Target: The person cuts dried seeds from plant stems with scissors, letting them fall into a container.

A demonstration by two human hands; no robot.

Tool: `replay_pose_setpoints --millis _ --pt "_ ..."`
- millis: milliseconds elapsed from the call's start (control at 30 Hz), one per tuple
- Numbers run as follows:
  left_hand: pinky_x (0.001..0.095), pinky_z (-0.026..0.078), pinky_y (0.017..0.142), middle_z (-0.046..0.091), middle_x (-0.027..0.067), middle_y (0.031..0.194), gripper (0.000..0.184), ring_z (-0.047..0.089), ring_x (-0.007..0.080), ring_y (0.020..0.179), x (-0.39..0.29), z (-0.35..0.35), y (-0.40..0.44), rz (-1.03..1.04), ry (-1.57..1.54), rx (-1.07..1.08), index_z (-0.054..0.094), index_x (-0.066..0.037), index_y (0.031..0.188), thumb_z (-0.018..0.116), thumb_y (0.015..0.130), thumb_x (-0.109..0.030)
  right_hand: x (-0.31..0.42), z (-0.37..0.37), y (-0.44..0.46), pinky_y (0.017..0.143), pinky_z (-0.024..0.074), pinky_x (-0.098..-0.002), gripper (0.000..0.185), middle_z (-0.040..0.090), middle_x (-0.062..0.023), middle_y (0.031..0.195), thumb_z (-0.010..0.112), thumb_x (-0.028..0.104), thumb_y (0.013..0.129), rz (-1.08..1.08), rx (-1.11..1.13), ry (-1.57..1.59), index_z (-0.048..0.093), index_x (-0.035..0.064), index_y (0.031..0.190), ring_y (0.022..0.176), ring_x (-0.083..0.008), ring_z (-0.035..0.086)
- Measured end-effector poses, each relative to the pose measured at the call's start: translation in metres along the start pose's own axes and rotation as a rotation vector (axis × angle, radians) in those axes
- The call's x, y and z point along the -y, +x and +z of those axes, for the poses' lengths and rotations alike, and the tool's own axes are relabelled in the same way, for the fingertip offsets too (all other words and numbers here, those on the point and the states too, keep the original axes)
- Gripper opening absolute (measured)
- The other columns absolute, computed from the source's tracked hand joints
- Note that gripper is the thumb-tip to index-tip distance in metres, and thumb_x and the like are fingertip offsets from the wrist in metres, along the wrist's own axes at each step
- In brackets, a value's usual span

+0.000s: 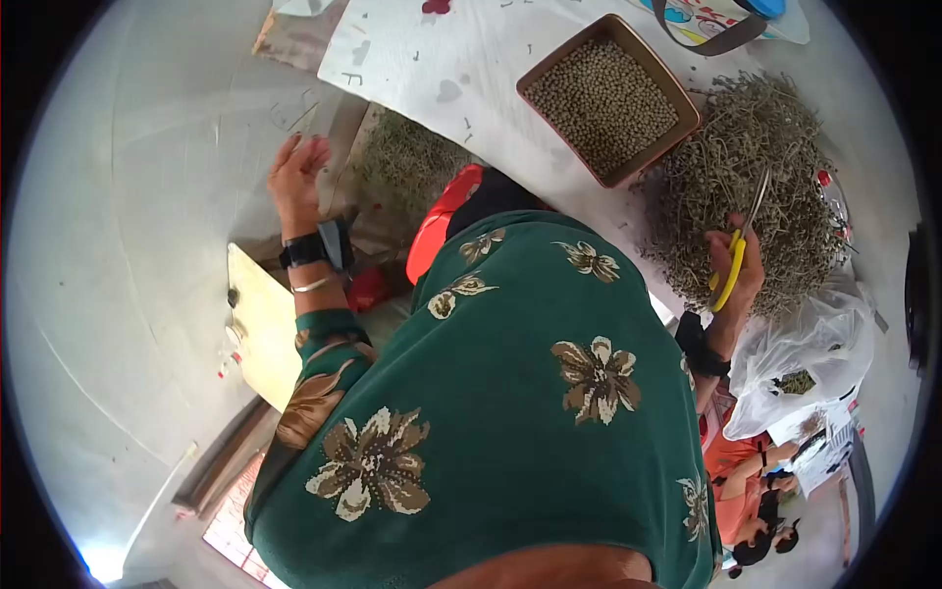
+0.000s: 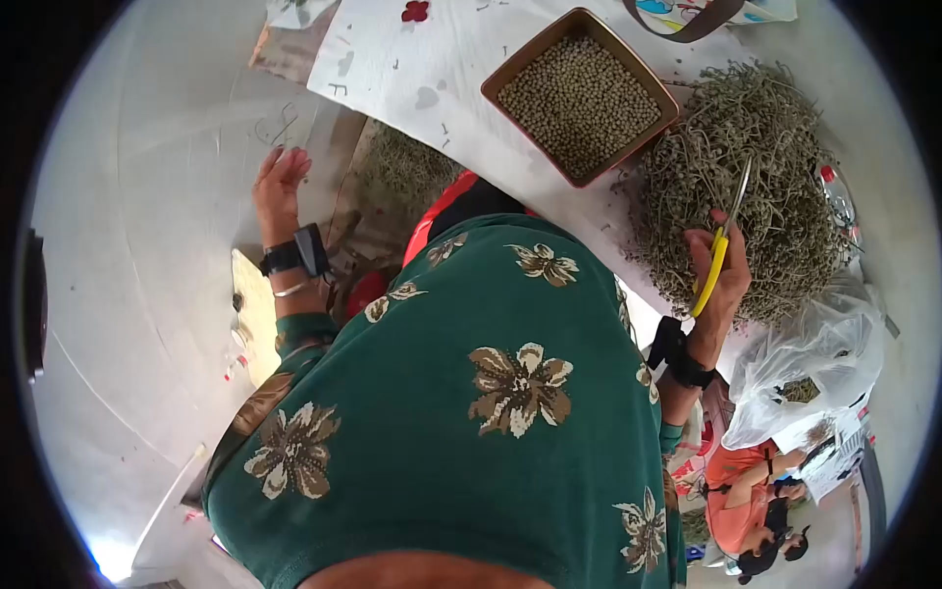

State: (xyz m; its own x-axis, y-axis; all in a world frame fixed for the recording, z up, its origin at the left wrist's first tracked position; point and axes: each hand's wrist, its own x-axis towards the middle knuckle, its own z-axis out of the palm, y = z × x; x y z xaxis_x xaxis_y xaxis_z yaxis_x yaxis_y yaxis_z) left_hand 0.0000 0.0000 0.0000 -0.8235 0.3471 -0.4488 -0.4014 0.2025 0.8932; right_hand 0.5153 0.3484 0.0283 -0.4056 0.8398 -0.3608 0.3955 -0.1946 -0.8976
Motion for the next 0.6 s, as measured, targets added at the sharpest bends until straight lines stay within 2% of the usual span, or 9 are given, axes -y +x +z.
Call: replay_pose_setpoints --millis 67,100,267,333,367,400,467,533,600 --pt "0.0474 0.050 0.086 0.064 0.0177 0.108 0.056 0.061 0.0311 0.102 0.002 -0.016 -0.003 -0.012 0.110 -0.314 0.043 0.003 0.129 0.066 0.080 -0.013 0.005 -0.003 0.004 0.070 0.0418 -0.0160 0.045 0.067 -0.0073 0.092 0.063 0.007 0.087 -0.006 -0.041 -0.051 0.049 0.0042 0.130 0.079 -0.0074 0.058" --pt "0.0461 0.052 0.083 0.064 0.0196 0.107 0.048 0.062 0.0301 0.102 0.004 -0.009 0.018 0.066 0.126 -0.463 0.048 0.004 0.125 0.063 0.082 -0.012 -0.013 0.008 0.032 0.069 0.0414 -0.0160 0.045 0.067 -0.0071 0.092 0.063 0.007 0.086 -0.091 -0.079 -0.033 0.049 0.0040 0.129 0.078 -0.0069 0.058" --pt "0.0387 0.053 0.078 0.063 0.0202 0.107 0.042 0.064 0.0273 0.094 -0.023 0.049 -0.008 0.101 0.235 -0.377 0.048 0.005 0.124 0.058 0.085 -0.007 -0.014 0.010 0.012 0.067 0.0402 -0.0163 0.045 0.067 -0.0061 0.091 0.064 0.006 0.086 -0.104 -0.128 0.074 0.050 0.0033 0.128 0.075 -0.0055 0.055" --pt "0.0329 0.053 0.077 0.064 0.0185 0.104 0.039 0.065 0.0252 0.088 -0.031 0.097 -0.006 0.104 0.026 0.044 0.050 0.005 0.123 0.056 0.086 -0.006 -0.018 0.008 0.002 0.068 0.0406 -0.0171 0.045 0.067 -0.0053 0.091 0.065 0.007 0.085 -0.127 -0.126 0.138 0.050 0.0034 0.128 0.075 -0.0053 0.055" --pt "0.0329 0.053 0.077 0.064 0.0185 0.104 0.039 0.065 0.0252 0.088 -0.037 0.132 -0.004 0.115 0.017 0.110 0.050 0.005 0.123 0.056 0.086 -0.006 -0.020 0.004 -0.003 0.068 0.0408 -0.0176 0.046 0.067 -0.0050 0.091 0.065 0.007 0.085 -0.150 -0.150 0.169 0.050 0.0034 0.128 0.075 -0.0052 0.054" --pt "0.0324 0.053 0.077 0.065 0.0181 0.103 0.037 0.065 0.0247 0.088 -0.045 0.170 -0.007 0.110 0.068 0.226 0.052 0.005 0.121 0.056 0.087 -0.006 -0.021 -0.001 -0.009 0.068 0.0408 -0.0176 0.046 0.067 -0.0050 0.091 0.065 0.007 0.085 -0.169 -0.223 0.169 0.050 0.0034 0.128 0.075 -0.0052 0.054" --pt "0.0320 0.053 0.077 0.066 0.0176 0.101 0.035 0.065 0.0243 0.088 -0.066 0.248 -0.014 0.128 0.128 0.413 0.054 0.005 0.119 0.056 0.087 -0.007 -0.022 -0.005 -0.020 0.070 0.0420 -0.0188 0.045 0.066 -0.0038 0.091 0.066 0.008 0.085 -0.110 -0.203 0.159 0.051 0.0040 0.127 0.077 -0.0062 0.055" --pt "0.0307 0.053 0.077 0.066 0.0172 0.099 0.032 0.066 0.0230 0.086 -0.084 0.316 -0.033 0.132 0.185 0.766 0.057 0.006 0.115 0.057 0.086 -0.006 -0.026 -0.008 -0.033 0.070 0.0422 -0.0192 0.045 0.065 -0.0034 0.090 0.067 0.007 0.084 -0.100 -0.285 0.162 0.052 0.0040 0.127 0.078 -0.0065 0.055" --pt "0.0310 0.054 0.076 0.066 0.0174 0.100 0.032 0.066 0.0225 0.086 -0.087 0.378 -0.036 0.138 0.303 0.962 0.056 0.006 0.116 0.058 0.086 -0.005 -0.031 -0.009 -0.042 0.072 0.0426 -0.0199 0.045 0.065 -0.0027 0.089 0.067 0.007 0.084 -0.064 -0.305 0.158 0.052 0.0041 0.126 0.079 -0.0071 0.056"
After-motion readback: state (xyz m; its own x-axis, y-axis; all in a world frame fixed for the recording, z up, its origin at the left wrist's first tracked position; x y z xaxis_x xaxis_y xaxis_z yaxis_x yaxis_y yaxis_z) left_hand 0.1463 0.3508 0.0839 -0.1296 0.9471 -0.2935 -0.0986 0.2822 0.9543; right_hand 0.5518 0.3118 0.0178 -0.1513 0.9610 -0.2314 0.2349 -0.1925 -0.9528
